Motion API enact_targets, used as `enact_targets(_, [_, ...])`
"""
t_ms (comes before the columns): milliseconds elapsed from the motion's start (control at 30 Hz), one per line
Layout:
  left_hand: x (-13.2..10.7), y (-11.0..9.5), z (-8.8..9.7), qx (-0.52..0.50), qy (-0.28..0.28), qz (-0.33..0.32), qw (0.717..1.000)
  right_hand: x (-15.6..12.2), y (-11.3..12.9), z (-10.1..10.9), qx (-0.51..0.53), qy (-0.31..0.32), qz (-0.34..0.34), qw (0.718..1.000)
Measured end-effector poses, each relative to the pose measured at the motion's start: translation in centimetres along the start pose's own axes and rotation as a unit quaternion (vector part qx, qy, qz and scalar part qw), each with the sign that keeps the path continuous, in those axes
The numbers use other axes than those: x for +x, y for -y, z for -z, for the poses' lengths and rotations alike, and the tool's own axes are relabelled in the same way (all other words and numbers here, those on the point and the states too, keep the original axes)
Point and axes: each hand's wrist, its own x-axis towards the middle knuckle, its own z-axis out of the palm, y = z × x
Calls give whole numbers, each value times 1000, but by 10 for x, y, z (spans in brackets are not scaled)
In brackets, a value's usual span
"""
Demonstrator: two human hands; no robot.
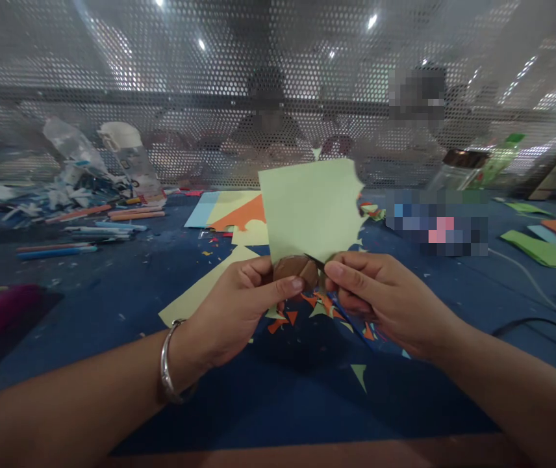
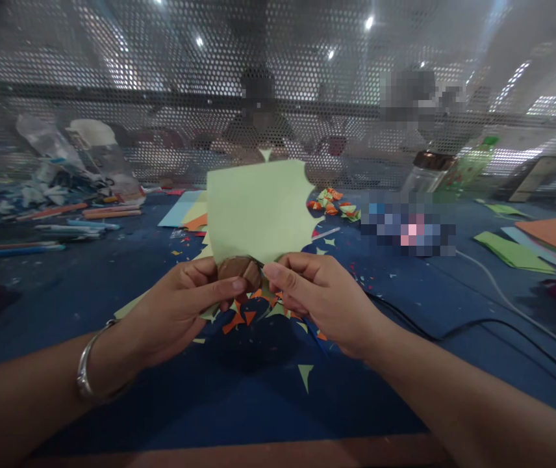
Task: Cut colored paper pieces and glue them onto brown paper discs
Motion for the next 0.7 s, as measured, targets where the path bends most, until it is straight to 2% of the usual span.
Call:
enact_targets(400, [1,-7,4,53,-25,24,998,2,0,5,-58,3,26,998])
enact_targets(700, [1,-5,4,37,13,32,999,2,1,7,-75,20,26,997])
